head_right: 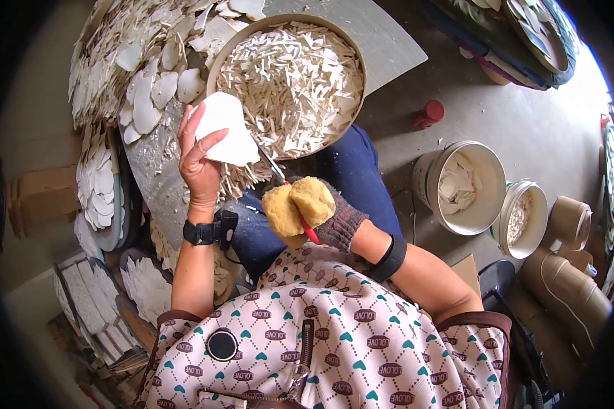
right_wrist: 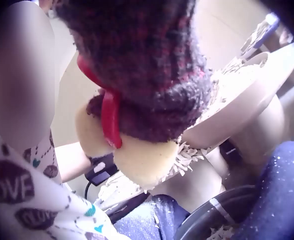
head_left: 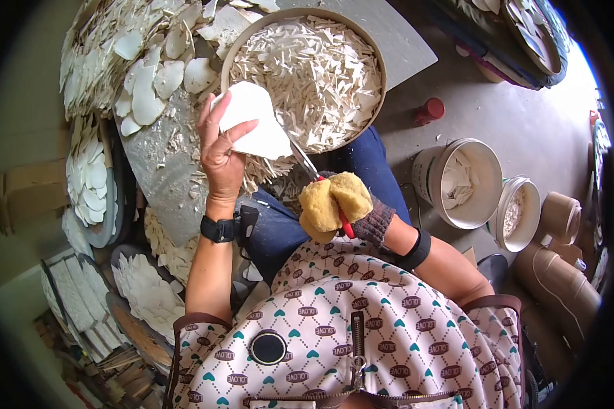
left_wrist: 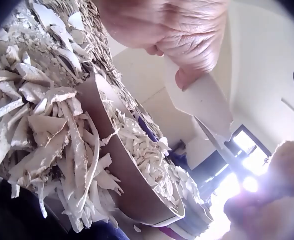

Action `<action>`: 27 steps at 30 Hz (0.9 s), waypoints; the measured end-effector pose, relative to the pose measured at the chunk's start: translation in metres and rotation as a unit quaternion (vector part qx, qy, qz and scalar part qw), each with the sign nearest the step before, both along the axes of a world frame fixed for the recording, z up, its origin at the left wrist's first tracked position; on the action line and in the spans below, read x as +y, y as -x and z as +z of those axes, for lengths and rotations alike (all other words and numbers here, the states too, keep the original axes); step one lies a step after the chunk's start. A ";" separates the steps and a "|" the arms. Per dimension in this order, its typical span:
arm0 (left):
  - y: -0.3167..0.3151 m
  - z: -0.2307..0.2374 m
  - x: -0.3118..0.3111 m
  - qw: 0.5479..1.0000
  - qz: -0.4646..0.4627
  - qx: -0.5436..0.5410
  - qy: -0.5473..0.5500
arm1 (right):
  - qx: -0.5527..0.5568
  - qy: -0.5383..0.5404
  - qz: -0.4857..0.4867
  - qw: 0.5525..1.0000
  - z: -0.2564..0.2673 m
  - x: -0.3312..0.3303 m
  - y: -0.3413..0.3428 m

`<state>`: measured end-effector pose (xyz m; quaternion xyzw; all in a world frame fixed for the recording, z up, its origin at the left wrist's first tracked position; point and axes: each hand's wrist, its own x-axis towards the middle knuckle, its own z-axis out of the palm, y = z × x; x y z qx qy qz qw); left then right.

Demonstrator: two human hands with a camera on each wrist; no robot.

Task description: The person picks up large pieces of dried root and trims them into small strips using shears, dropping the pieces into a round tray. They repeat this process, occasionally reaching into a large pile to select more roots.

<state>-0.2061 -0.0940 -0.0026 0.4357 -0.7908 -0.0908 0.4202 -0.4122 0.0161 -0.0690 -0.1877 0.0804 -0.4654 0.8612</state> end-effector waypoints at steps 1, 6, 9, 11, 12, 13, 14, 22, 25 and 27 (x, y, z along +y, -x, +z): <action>-0.001 0.000 0.001 0.999 0.025 0.001 -0.022 | -0.051 -0.036 0.019 0.998 -0.006 0.001 0.001; -0.014 -0.010 0.020 0.907 0.064 0.233 -0.346 | 0.383 0.185 -0.098 0.900 -0.045 -0.001 0.008; -0.005 0.000 0.037 0.833 0.012 0.355 -0.423 | 0.281 0.065 -0.028 0.957 -0.042 0.001 0.006; -0.002 0.005 0.048 0.809 0.001 0.364 -0.461 | 0.171 0.003 -0.006 0.985 -0.044 0.001 0.003; -0.003 0.005 0.053 0.800 -0.006 0.362 -0.478 | 0.052 -0.032 -0.012 0.998 -0.044 -0.002 -0.001; -0.005 0.005 0.057 0.791 -0.013 0.360 -0.495 | -0.062 -0.063 -0.009 0.996 -0.045 -0.004 -0.004; -0.009 0.000 0.060 0.790 -0.034 0.347 -0.504 | -0.131 -0.108 0.004 0.985 -0.045 -0.005 -0.006; -0.009 -0.005 0.063 0.805 0.062 0.453 -0.378 | 0.158 0.053 -0.031 0.986 -0.026 -0.015 -0.005; 0.006 -0.020 0.059 0.793 0.148 0.529 -0.263 | -0.051 -0.091 0.030 0.994 -0.031 -0.017 -0.013; 0.015 -0.013 0.057 0.791 0.151 0.529 -0.267 | 0.083 -0.035 0.031 0.995 -0.029 -0.017 -0.013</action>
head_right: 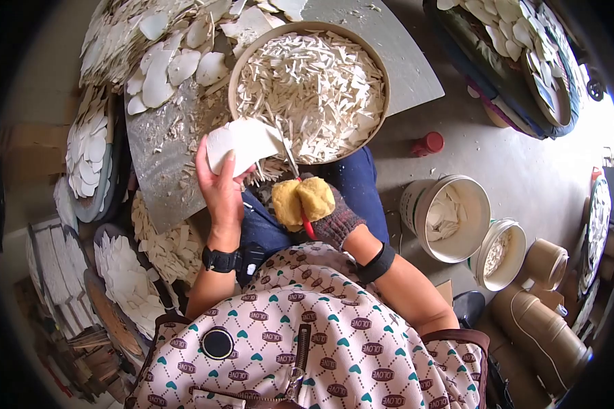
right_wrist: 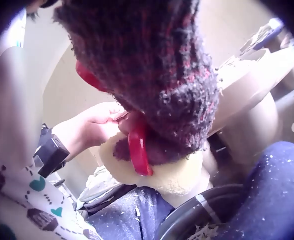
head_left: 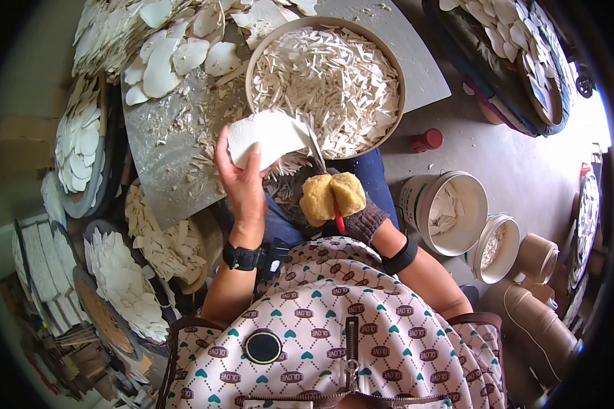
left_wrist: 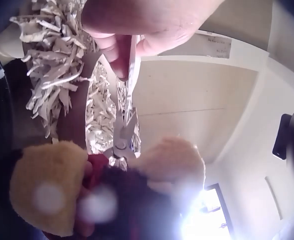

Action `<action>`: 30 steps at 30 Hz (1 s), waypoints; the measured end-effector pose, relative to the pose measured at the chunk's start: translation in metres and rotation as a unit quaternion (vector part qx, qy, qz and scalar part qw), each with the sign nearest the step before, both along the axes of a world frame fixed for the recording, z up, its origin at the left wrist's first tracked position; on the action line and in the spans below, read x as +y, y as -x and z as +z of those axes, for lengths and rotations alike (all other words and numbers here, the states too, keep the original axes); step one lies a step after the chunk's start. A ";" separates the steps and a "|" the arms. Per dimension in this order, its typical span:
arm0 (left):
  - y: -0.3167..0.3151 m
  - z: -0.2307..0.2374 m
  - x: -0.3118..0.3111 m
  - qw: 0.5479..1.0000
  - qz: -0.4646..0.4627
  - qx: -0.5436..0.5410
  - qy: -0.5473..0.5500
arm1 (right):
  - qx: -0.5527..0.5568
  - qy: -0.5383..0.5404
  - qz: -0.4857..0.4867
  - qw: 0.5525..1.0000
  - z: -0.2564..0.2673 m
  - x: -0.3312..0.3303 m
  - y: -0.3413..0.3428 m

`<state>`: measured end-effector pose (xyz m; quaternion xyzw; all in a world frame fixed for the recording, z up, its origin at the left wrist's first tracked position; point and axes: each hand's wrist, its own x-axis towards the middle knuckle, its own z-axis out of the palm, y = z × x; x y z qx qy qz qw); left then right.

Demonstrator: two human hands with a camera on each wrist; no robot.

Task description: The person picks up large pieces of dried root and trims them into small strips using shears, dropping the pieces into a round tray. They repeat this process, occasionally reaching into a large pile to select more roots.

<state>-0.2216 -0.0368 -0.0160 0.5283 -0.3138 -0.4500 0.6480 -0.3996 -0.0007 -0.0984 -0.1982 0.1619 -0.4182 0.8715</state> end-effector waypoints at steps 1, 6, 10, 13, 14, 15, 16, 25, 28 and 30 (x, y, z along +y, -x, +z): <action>0.003 0.007 0.000 1.000 -0.017 -0.003 -0.022 | 0.039 0.000 0.006 0.999 0.000 0.001 0.001; -0.015 -0.007 -0.011 0.995 -0.077 0.018 -0.062 | 0.371 0.263 0.009 0.891 0.007 0.003 0.001; -0.016 -0.003 -0.015 0.994 -0.091 0.008 -0.065 | 0.402 0.275 0.011 0.873 -0.002 0.005 0.000; -0.016 -0.004 -0.018 0.994 -0.097 0.009 -0.056 | 0.076 0.016 -0.014 0.997 -0.002 0.007 -0.003; -0.015 -0.002 -0.018 0.992 -0.110 0.010 -0.065 | -0.091 -0.109 -0.022 0.990 -0.002 0.006 -0.003; -0.014 0.001 -0.017 0.990 -0.123 0.012 -0.073 | -0.166 -0.131 -0.016 0.977 -0.005 0.005 -0.003; -0.014 0.003 -0.016 0.987 -0.135 0.014 -0.082 | -0.171 -0.154 -0.013 0.973 -0.007 0.004 -0.002; -0.021 0.000 -0.024 0.983 -0.154 0.009 -0.104 | 0.228 0.089 0.033 0.969 0.003 0.008 0.010; -0.024 0.001 -0.025 0.977 -0.187 0.022 -0.095 | 0.042 -0.008 -0.001 0.999 -0.004 0.007 0.003; -0.024 0.005 -0.023 0.970 -0.212 0.029 -0.115 | -0.080 -0.068 -0.001 0.994 -0.008 0.004 0.000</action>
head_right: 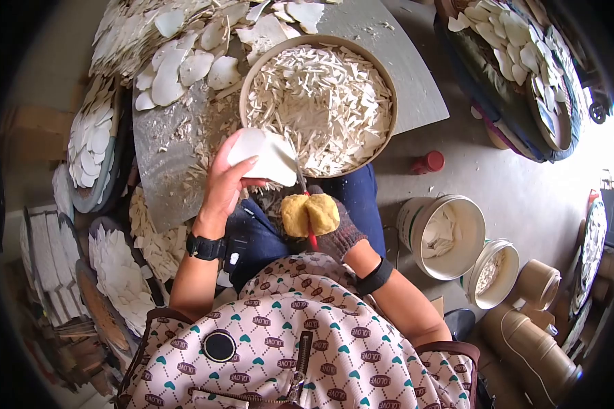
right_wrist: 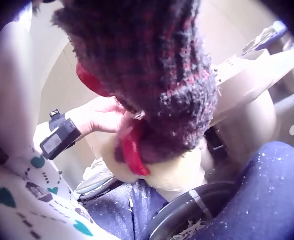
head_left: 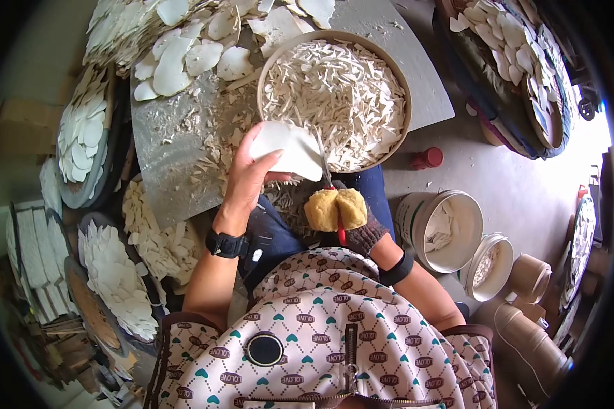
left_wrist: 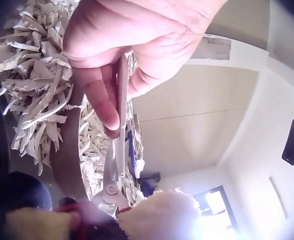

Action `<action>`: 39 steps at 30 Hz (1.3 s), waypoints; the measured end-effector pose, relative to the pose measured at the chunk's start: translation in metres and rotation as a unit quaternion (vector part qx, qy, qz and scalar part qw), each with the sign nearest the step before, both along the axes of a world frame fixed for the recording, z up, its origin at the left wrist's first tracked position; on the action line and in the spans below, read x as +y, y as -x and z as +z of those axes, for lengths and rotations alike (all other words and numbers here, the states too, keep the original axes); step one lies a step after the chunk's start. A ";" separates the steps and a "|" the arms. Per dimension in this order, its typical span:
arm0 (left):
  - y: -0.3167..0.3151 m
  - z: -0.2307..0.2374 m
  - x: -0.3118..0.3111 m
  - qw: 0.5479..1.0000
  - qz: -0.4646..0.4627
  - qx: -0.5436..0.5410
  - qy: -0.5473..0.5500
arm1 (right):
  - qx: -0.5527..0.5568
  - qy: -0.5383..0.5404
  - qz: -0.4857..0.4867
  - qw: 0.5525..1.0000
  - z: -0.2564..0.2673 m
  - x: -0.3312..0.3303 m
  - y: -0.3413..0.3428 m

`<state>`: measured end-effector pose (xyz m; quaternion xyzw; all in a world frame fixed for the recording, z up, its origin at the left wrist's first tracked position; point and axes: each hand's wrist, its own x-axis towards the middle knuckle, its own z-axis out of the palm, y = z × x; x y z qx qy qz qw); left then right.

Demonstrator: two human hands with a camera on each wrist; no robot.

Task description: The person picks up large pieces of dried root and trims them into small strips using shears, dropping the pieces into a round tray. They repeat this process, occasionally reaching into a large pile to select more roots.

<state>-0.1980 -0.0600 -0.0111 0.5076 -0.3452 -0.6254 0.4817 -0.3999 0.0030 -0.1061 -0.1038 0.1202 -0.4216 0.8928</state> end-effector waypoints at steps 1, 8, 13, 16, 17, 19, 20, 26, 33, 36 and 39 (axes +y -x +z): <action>-0.001 0.002 0.001 1.000 -0.011 0.008 -0.016 | 0.111 0.075 -0.001 0.991 0.000 0.000 0.002; 0.008 -0.018 0.004 0.995 0.093 -0.023 0.008 | 0.420 0.285 0.038 0.861 0.013 0.000 0.005; 0.004 -0.020 -0.002 0.998 0.058 -0.029 0.006 | 0.264 0.139 0.030 0.954 0.025 0.002 0.006; 0.005 -0.010 -0.007 0.999 0.019 -0.026 0.004 | 0.363 0.241 0.022 0.900 0.007 0.000 0.008; 0.007 -0.006 -0.008 1.000 0.004 -0.025 0.001 | 0.399 0.290 0.018 0.870 0.000 -0.003 0.007; 0.008 -0.012 -0.010 1.000 0.002 -0.022 0.014 | 0.372 0.255 0.023 0.892 0.011 -0.007 0.010; 0.008 -0.011 -0.010 1.000 0.001 -0.024 0.007 | 0.358 0.238 0.026 0.903 0.016 -0.009 0.011; 0.008 -0.015 -0.011 0.999 -0.009 -0.046 0.007 | 0.533 0.396 0.043 0.746 0.035 -0.010 0.015; 0.011 -0.007 -0.011 0.996 -0.024 -0.071 0.047 | 0.483 0.350 0.035 0.802 0.029 -0.006 0.015; 0.010 -0.007 -0.010 0.993 -0.050 -0.092 0.061 | 0.476 0.330 0.020 0.815 0.029 -0.006 0.014; 0.014 -0.007 -0.006 0.994 -0.067 -0.068 0.053 | 0.484 0.338 -0.017 0.807 0.032 -0.008 0.012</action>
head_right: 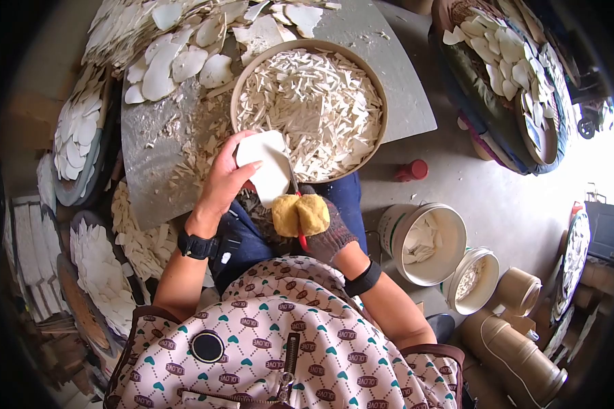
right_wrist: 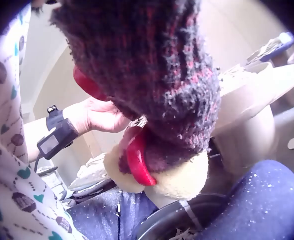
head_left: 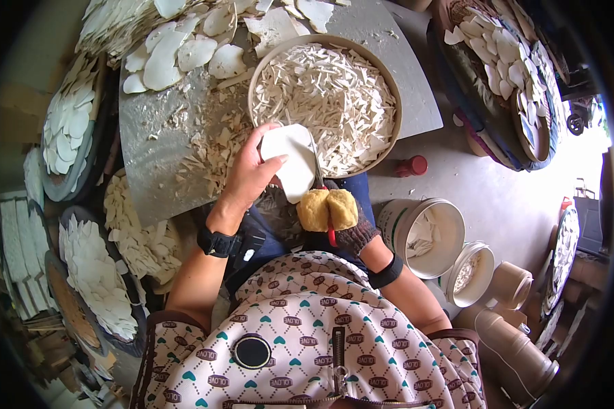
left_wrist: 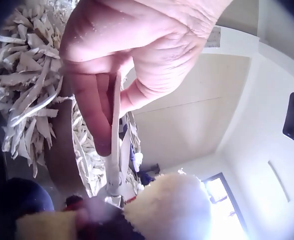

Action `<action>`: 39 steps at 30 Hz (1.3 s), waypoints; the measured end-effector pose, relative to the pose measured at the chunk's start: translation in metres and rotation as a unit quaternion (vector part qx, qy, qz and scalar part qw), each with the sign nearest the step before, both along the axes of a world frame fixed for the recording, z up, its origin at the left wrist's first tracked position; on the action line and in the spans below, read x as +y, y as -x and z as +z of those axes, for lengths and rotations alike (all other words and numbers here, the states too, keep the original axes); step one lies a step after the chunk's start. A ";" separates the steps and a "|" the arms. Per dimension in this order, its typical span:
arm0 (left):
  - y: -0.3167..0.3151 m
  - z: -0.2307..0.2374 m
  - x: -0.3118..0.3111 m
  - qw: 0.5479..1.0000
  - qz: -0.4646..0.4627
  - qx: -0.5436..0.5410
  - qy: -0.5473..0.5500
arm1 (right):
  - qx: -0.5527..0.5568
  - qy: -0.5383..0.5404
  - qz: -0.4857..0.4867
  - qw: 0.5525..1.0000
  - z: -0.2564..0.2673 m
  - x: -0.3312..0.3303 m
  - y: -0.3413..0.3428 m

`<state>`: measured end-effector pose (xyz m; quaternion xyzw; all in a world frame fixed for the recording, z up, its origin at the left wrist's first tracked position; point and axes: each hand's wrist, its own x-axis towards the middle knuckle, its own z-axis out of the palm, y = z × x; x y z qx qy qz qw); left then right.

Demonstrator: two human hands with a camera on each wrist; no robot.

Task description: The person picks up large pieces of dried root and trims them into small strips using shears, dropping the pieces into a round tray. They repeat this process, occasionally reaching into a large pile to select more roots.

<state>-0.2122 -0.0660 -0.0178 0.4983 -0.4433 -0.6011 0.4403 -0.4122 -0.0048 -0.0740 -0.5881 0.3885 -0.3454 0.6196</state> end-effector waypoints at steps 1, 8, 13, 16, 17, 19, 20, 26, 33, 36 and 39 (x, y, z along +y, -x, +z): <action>0.001 0.001 0.002 1.000 -0.003 0.014 -0.007 | 0.015 0.017 0.002 1.000 -0.001 0.000 0.000; -0.001 0.000 0.002 1.000 -0.020 -0.013 -0.017 | 0.142 0.119 0.060 0.981 -0.009 0.001 0.009; -0.001 0.003 0.003 0.999 -0.006 -0.028 -0.017 | 0.143 0.075 0.051 0.986 -0.002 -0.003 0.009; -0.004 0.002 0.003 1.000 -0.006 -0.019 -0.015 | 0.190 0.184 0.059 0.962 -0.002 -0.003 0.008; -0.005 0.002 0.003 1.000 -0.017 -0.019 -0.004 | 0.161 0.163 0.053 0.972 -0.008 -0.003 0.007; -0.008 0.000 0.003 0.999 -0.041 -0.019 0.015 | 0.104 0.118 0.039 0.987 -0.017 -0.003 0.004; -0.010 0.002 0.002 0.998 -0.056 -0.010 -0.003 | 0.077 0.095 0.031 0.992 -0.020 -0.002 0.003; -0.022 -0.007 -0.007 0.992 -0.122 0.022 -0.018 | 0.075 0.051 0.024 0.996 -0.008 0.001 0.004; -0.028 0.001 -0.009 0.988 -0.150 0.004 -0.038 | 0.098 0.077 0.040 0.991 -0.021 0.003 0.004; -0.034 0.010 -0.008 0.982 -0.183 -0.008 -0.033 | 0.038 0.018 0.024 0.999 -0.028 0.003 -0.003; -0.044 0.017 -0.003 0.980 -0.198 -0.020 -0.015 | -0.052 -0.148 0.017 0.987 -0.004 0.006 -0.003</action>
